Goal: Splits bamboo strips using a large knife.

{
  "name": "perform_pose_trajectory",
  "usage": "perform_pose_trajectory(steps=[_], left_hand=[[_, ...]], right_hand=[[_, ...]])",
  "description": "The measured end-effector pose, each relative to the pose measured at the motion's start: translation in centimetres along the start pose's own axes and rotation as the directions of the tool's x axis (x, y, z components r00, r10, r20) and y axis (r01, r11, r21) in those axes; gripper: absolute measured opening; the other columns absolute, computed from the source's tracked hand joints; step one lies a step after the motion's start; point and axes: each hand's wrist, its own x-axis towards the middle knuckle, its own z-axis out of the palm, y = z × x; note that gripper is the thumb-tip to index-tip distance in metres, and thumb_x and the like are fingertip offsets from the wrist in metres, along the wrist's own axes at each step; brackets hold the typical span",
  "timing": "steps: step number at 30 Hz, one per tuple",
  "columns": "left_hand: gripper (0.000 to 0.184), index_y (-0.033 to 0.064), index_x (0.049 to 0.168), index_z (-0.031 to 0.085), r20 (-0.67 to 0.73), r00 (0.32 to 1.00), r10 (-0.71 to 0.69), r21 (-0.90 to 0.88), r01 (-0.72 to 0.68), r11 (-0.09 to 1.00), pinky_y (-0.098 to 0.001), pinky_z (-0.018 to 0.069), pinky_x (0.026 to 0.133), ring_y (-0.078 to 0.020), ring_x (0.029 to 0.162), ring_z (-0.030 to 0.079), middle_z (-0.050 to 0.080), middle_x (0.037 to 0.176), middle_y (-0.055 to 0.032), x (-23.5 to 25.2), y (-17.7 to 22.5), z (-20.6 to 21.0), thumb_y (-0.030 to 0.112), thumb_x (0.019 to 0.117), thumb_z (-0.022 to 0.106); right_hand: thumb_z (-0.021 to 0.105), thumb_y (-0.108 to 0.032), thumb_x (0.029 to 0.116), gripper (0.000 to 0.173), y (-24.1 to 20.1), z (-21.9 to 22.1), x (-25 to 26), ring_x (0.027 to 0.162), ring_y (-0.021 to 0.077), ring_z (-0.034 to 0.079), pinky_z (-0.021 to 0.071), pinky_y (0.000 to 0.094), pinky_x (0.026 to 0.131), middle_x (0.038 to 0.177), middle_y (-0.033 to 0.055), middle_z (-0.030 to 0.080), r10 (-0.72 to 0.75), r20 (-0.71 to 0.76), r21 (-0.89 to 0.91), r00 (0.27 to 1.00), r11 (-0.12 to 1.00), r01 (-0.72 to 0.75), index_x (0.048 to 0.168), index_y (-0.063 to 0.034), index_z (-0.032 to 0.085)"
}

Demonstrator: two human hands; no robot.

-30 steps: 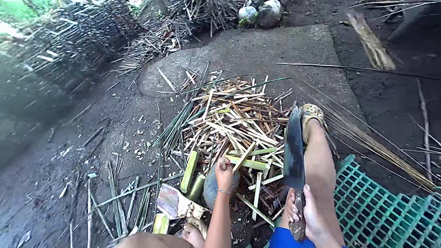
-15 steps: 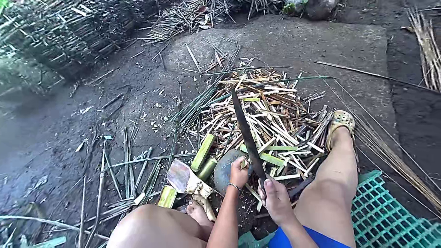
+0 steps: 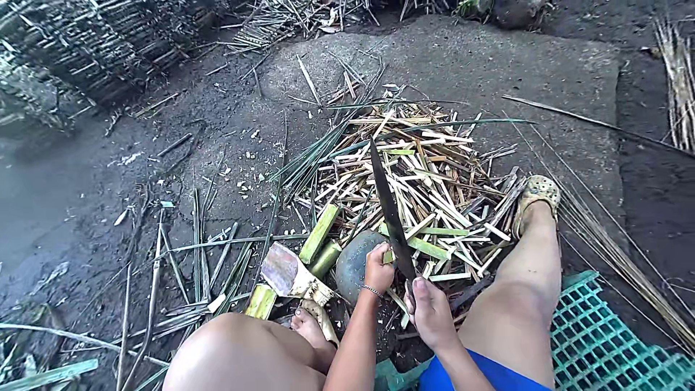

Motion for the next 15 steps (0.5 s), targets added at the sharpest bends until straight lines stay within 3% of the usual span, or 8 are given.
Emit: perform_pose_trajectory(steps=[7,11,15], left_hand=[[0.013,0.0027,0.069,0.057,-0.167,0.978,0.124,-0.046,-0.134,0.99,-0.0226,0.0484,0.076,-0.0048,0.076,0.058,0.057,0.071,0.0,-0.5,0.4,1.0,-0.003,0.079,0.051],[0.012,-0.0045,0.076,0.065,-0.19,0.981,0.037,0.026,-0.033,0.999,-0.0265,0.0503,0.078,-0.0084,0.079,0.061,0.063,0.076,-0.0062,-0.4,0.1,1.1,-0.004,0.0831,0.054],[0.009,-0.001,0.072,0.06,-0.216,0.969,0.121,0.051,-0.112,0.992,-0.0247,0.0504,0.077,-0.0087,0.078,0.061,0.061,0.074,-0.0047,-0.1,1.0,1.2,-0.003,0.0777,0.054]], right_hand=[[0.035,-0.063,0.1041,0.056,-0.6,0.0,-1.1,0.044,-0.0045,0.04,0.0378,0.0164,0.042,0.055,-0.0149,0.041,-0.049,-0.028,-0.024,0.998,0.999,0.048,0.078,-0.019,0.056],[0.036,-0.048,0.1057,0.046,-0.6,0.3,-0.2,0.045,-0.0008,0.04,0.0397,0.0203,0.045,0.055,-0.0127,0.04,0.065,-0.011,-0.028,0.998,0.997,-0.065,0.079,-0.0167,0.056],[0.036,-0.059,0.1045,0.054,-1.7,0.0,-0.7,0.045,-0.0021,0.041,0.0402,0.0193,0.044,0.055,-0.0132,0.041,0.047,-0.015,-0.075,0.999,0.996,-0.048,0.08,-0.0173,0.058]])
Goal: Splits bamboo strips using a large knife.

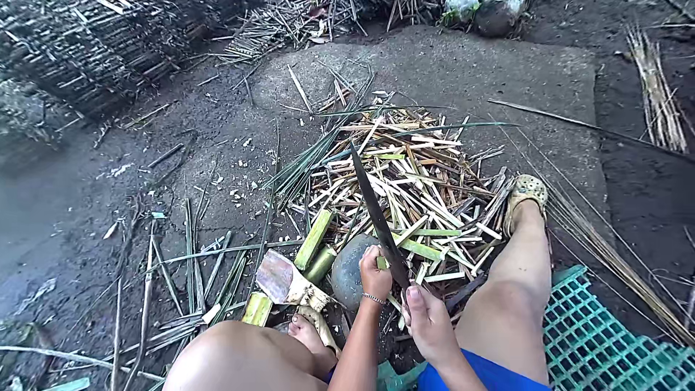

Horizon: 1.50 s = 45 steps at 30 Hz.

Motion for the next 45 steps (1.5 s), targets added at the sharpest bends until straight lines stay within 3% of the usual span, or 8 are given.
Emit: perform_pose_trajectory(steps=[4,8,12,18,23,26,30,45], left_hand=[[0.07,-0.009,0.14,0.045,0.242,0.934,-0.262,0.137,0.234,0.962,-0.0468,0.0385,0.116,-0.0359,0.141,0.042,0.043,0.15,-0.0284,-0.4,-2.0,-2.4,-0.014,0.072,0.064],[0.099,-0.0108,0.154,0.017,-0.135,0.932,-0.336,-0.01,0.338,0.941,-0.0542,0.0378,0.113,-0.0446,0.143,0.035,0.027,0.156,-0.0361,-0.5,-3.4,-5.6,-0.011,0.066,0.063],[0.096,-0.0019,0.158,0.011,-0.461,0.806,-0.372,-0.259,0.28,0.925,-0.0437,0.0454,0.106,-0.0358,0.143,0.037,0.01,0.165,-0.0289,1.8,-1.7,-6.7,-0.011,0.0739,0.056],[0.097,-0.0037,0.154,0.012,-0.445,0.878,-0.174,-0.302,0.036,0.953,-0.0393,0.0393,0.113,-0.0301,0.146,0.031,0.012,0.164,-0.0269,4.1,2.9,-7.6,-0.001,0.0682,0.057],[0.124,-0.0016,0.16,0.01,0.109,0.993,-0.049,-0.102,0.06,0.993,-0.0434,0.0311,0.121,-0.0247,0.151,0.029,0.022,0.165,-0.0208,3.2,3.6,-8.4,0.045,0.0693,0.081],[0.11,0.0025,0.162,0.015,0.466,0.846,-0.26,0.153,0.213,0.965,-0.0445,0.047,0.11,-0.0258,0.133,0.056,0.055,0.146,-0.0189,4.0,4.3,-5.1,0.02,0.0794,0.085],[0.032,-0.0079,0.125,0.06,0.352,0.93,-0.102,-0.004,0.111,0.994,-0.0287,0.0554,0.082,-0.0104,0.085,0.065,0.068,0.099,-0.011,2.7,3.7,-3.3,0.004,0.0949,0.061],[0.033,-0.0114,0.133,0.05,0.308,0.882,-0.356,0.103,0.341,0.935,-0.0367,0.0498,0.098,-0.0217,0.108,0.062,0.063,0.118,-0.0228,2.6,1.7,-2.7,0.007,0.1067,0.044]], right_hand=[[0.032,-0.043,0.1087,0.049,0.1,-0.2,2.5,0.046,0.0072,0.043,0.0429,0.0278,0.047,0.058,-0.0053,0.043,0.155,0.077,0.044,0.985,0.986,-0.159,0.087,-0.0088,0.06],[0.033,-0.058,0.1067,0.051,-2.3,-2.4,2.1,0.043,-0.0025,0.043,0.0431,0.0176,0.042,0.056,-0.0148,0.044,-0.021,-0.013,0.215,1.0,0.976,0.023,0.084,-0.0175,0.055],[0.028,-0.047,0.1095,0.058,1.2,-0.9,3.2,0.048,0.0091,0.044,0.045,0.0311,0.049,0.061,-0.0029,0.044,0.15,0.043,0.005,0.988,0.989,-0.15,0.089,-0.0031,0.059],[0.031,-0.045,0.1117,0.054,2.6,-0.3,4.8,0.047,0.0124,0.044,0.0433,0.0311,0.048,0.061,0.0003,0.044,0.383,0.14,-0.021,0.913,0.923,-0.384,0.095,-0.0025,0.06],[0.031,-0.042,0.111,0.059,4.3,0.9,2.5,0.064,0.0246,0.057,0.05,0.0481,0.065,0.071,0.0114,0.057,0.301,0.142,-0.224,0.943,0.937,-0.266,0.099,0.0023,0.067],[0.03,-0.046,0.1116,0.065,8.4,3.1,3.6,0.091,0.0382,0.066,0.0493,0.0597,0.086,0.093,0.024,0.067,0.452,0.236,-0.379,0.86,0.858,-0.347,0.102,0.0051,0.068],[0.029,-0.05,0.1107,0.064,6.1,1.7,3.2,0.09,0.035,0.065,0.049,0.0576,0.083,0.091,0.0198,0.066,0.502,0.239,-0.412,0.831,0.827,-0.382,0.102,0.0008,0.068],[0.026,-0.057,0.1087,0.072,5.9,2.2,4.0,0.116,0.0401,0.064,0.0483,0.0609,0.098,0.117,0.025,0.068,0.614,0.224,-0.5,0.757,0.739,-0.451,0.119,0.0004,0.068]])
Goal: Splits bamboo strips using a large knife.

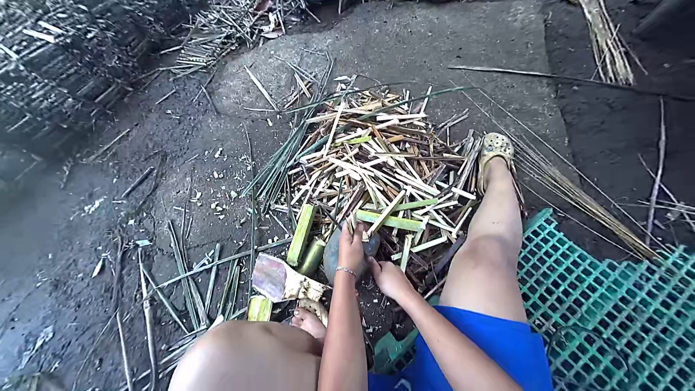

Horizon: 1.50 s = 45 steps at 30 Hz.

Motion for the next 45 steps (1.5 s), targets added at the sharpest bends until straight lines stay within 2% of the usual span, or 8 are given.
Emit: perform_pose_trajectory(steps=[7,12,14,17,23,31,40,45], left_hand=[[0.039,-0.0089,0.141,0.044,0.075,0.997,0.015,0.04,-0.018,0.999,-0.0405,0.0481,0.102,-0.0255,0.115,0.061,0.061,0.125,-0.0237,0.8,-1.0,-0.4,0.012,0.1085,0.042],[0.034,-0.0132,0.13,0.046,-0.155,0.976,0.154,-0.119,-0.173,0.978,-0.0305,0.0514,0.095,-0.0127,0.101,0.062,0.062,0.109,-0.0154,0.1,0.1,-2.5,0.009,0.1065,0.035],[0.032,-0.0112,0.13,0.048,-0.224,0.956,0.189,-0.194,-0.233,0.953,-0.0302,0.0526,0.096,-0.0116,0.101,0.064,0.064,0.108,-0.0129,0.2,1.3,-3.3,0.008,0.107,0.036],[0.028,-0.0072,0.125,0.051,-0.306,0.924,0.231,-0.32,-0.328,0.889,-0.0312,0.0552,0.094,-0.011,0.097,0.067,0.068,0.102,-0.0065,0.4,1.8,-4.3,0.004,0.1049,0.035],[0.019,-0.0003,0.106,0.057,-0.335,0.938,0.086,-0.44,-0.236,0.867,-0.0262,0.0551,0.08,-0.0057,0.079,0.063,0.064,0.088,0.0022,0.5,-1.5,-2.8,-0.002,0.0983,0.04],[0.029,-0.0067,0.124,0.061,-0.229,0.973,0.04,-0.37,-0.125,0.921,-0.0248,0.048,0.092,-0.0047,0.101,0.06,0.067,0.119,-0.0076,0.4,-2.5,-1.6,0.004,0.1029,0.044],[0.005,0.0073,0.101,0.05,-0.37,0.928,0.038,-0.437,-0.21,0.875,-0.0234,0.0533,0.071,-0.0041,0.066,0.058,0.056,0.074,0.0055,0.2,-3.0,-1.4,0.003,0.0979,0.05],[0.011,0.01,0.091,0.051,-0.356,0.934,0.02,-0.385,-0.166,0.908,-0.0216,0.0521,0.068,-0.0021,0.064,0.057,0.054,0.068,0.008,0.1,-2.4,-1.4,0.008,0.1021,0.049]], right_hand=[[0.027,-0.06,0.1076,0.075,-1.9,0.2,2.0,0.125,0.0407,0.06,0.0462,0.0626,0.103,0.13,0.0262,0.064,0.0,0.019,-0.029,1.0,1.0,0.0,0.125,0.0029,0.066],[0.027,-0.062,0.1069,0.076,-1.1,1.3,3.8,0.121,0.0416,0.063,0.0471,0.0628,0.1,0.124,0.0262,0.066,-0.083,0.016,-0.035,0.996,0.996,0.084,0.122,0.0014,0.067],[0.027,-0.06,0.1078,0.075,-0.3,0.9,4.4,0.107,0.0395,0.066,0.0492,0.0598,0.093,0.115,0.0261,0.067,-0.089,0.043,0.022,0.995,0.996,0.088,0.119,0.0024,0.067],[0.026,-0.058,0.1088,0.071,2.1,1.7,3.9,0.064,0.024,0.054,0.049,0.0439,0.064,0.078,0.0119,0.056,-0.053,0.017,0.253,0.998,0.966,0.047,0.109,0.0009,0.065],[0.028,-0.048,0.1119,0.056,4.3,1.5,-1.2,0.038,0.0108,0.04,0.0421,0.0278,0.04,0.052,-0.0011,0.041,0.074,-0.124,0.724,0.99,0.689,0.039,0.083,-0.0055,0.05],[0.029,-0.04,0.1133,0.052,3.3,-0.3,-1.6,0.038,0.0086,0.041,0.041,0.024,0.039,0.052,-0.0019,0.042,-0.034,-0.192,0.698,0.981,0.697,0.161,0.081,-0.006,0.051],[0.035,-0.045,0.1112,0.057,4.5,3.9,2.8,0.056,0.0181,0.049,0.0469,0.0391,0.059,0.066,0.0059,0.051,-0.036,-0.165,0.448,0.986,0.887,0.107,0.103,0.0012,0.068],[0.032,-0.046,0.1116,0.058,4.6,4.4,2.8,0.047,0.0144,0.045,0.0452,0.032,0.05,0.059,0.002,0.044,0.03,-0.1,0.576,0.995,0.817,0.033,0.089,-0.001,0.06]])
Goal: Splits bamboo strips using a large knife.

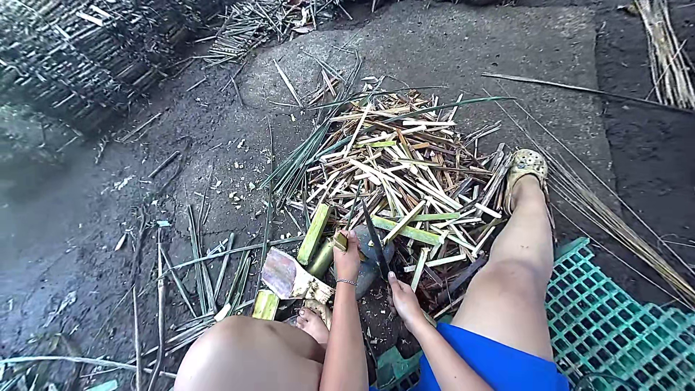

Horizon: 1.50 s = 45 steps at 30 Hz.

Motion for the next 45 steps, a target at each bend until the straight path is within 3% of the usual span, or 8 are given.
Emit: perform_pose_trajectory(steps=[4,10,22,25,29,35,40,45], left_hand=[[0.005,0.0078,0.099,0.05,0.081,0.996,0.021,0.033,-0.024,0.999,-0.021,0.0469,0.079,-0.001,0.08,0.053,0.052,0.085,0.0056,0.4,-0.2,-0.3,0.01,0.1026,0.046],[0.022,0.0131,0.077,0.052,0.068,0.997,-0.025,-0.012,0.026,1.0,-0.0184,0.0483,0.063,0.0001,0.06,0.054,0.054,0.064,0.0095,0.4,-0.3,-0.3,0.004,0.0973,0.054],[0.018,0.0142,0.081,0.052,0.052,0.999,0.012,-0.148,-0.005,0.989,-0.0155,0.0413,0.054,0.0019,0.053,0.046,0.049,0.061,0.0108,0.3,-0.6,0.1,0.004,0.0959,0.048],[0.022,0.0168,0.077,0.05,0.055,0.998,0.039,-0.32,-0.019,0.947,-0.0176,0.043,0.053,0.0,0.049,0.046,0.045,0.054,0.0112,0.4,-0.8,0.2,0.004,0.0947,0.048],[0.04,0.0179,0.07,0.049,0.115,0.988,-0.1,-0.494,0.144,0.858,-0.0233,0.0495,0.057,-0.0052,0.047,0.049,0.046,0.05,0.009,0.0,0.3,1.1,0.015,0.1059,0.033],[0.052,0.0173,0.071,0.05,0.246,0.911,-0.331,-0.612,0.411,0.675,-0.0291,0.0555,0.058,-0.0101,0.049,0.054,0.048,0.053,0.006,-0.8,2.2,2.2,0.032,0.1123,0.023],[0.036,0.0165,0.073,0.058,0.447,0.828,-0.339,-0.605,0.559,0.567,-0.046,0.0602,0.08,-0.0165,0.065,0.064,0.057,0.062,0.0033,-1.1,2.3,2.2,0.033,0.1045,0.053],[0.04,0.021,0.073,0.066,0.523,0.797,-0.303,-0.578,0.592,0.561,-0.0512,0.0606,0.083,-0.0159,0.07,0.069,0.062,0.066,0.0055,-1.2,2.3,1.8,0.055,0.0684,0.087]], right_hand=[[0.033,-0.046,0.1114,0.055,-0.4,-0.5,-1.1,0.043,0.013,0.043,0.044,0.0291,0.045,0.056,0.0013,0.042,0.068,-0.008,0.098,0.998,0.993,-0.067,0.087,-0.0021,0.056],[0.032,-0.044,0.1122,0.053,-1.5,-1.2,-2.3,0.038,0.0111,0.042,0.0432,0.0272,0.039,0.052,0.0001,0.042,0.057,-0.029,0.227,0.998,0.973,-0.049,0.083,-0.0044,0.051],[0.031,-0.035,0.1136,0.047,-2.2,-1.9,-3.3,0.038,0.0084,0.043,0.0438,0.0238,0.039,0.051,-0.0021,0.042,-0.086,-0.053,0.298,0.995,0.95,0.098,0.082,-0.0063,0.051],[0.046,-0.03,0.1099,0.036,-1.6,-1.7,-3.0,0.04,0.0069,0.044,0.0449,0.0238,0.042,0.053,-0.0036,0.043,-0.209,-0.079,0.191,0.975,0.956,0.22,0.087,-0.0041,0.056],[0.08,-0.035,0.0844,0.041,-2.1,-1.5,-2.4,0.055,0.0029,0.045,0.0428,0.0246,0.055,0.068,-0.0036,0.053,-0.418,-0.241,-0.075,0.876,0.908,0.413,0.103,-0.0009,0.066],[0.083,-0.028,0.0794,0.049,-3.4,-3.7,-2.1,0.058,-0.0025,0.044,0.0419,0.0188,0.058,0.072,-0.004,0.056,-0.583,-0.338,-0.168,0.739,0.81,0.563,0.113,0.0034,0.066],[0.078,-0.03,0.0841,0.042,-2.1,-5.4,-2.4,0.066,-0.003,0.054,0.0467,0.0171,0.063,0.084,0.0026,0.067,-0.624,-0.275,-0.195,0.731,0.781,0.593,0.11,0.0015,0.071],[0.075,-0.022,0.0885,0.03,-1.8,-4.8,-2.9,0.06,-0.0063,0.051,0.0445,0.0141,0.058,0.076,-0.0013,0.065,-0.588,-0.253,-0.184,0.768,0.809,0.559,0.106,0.0015,0.07]])
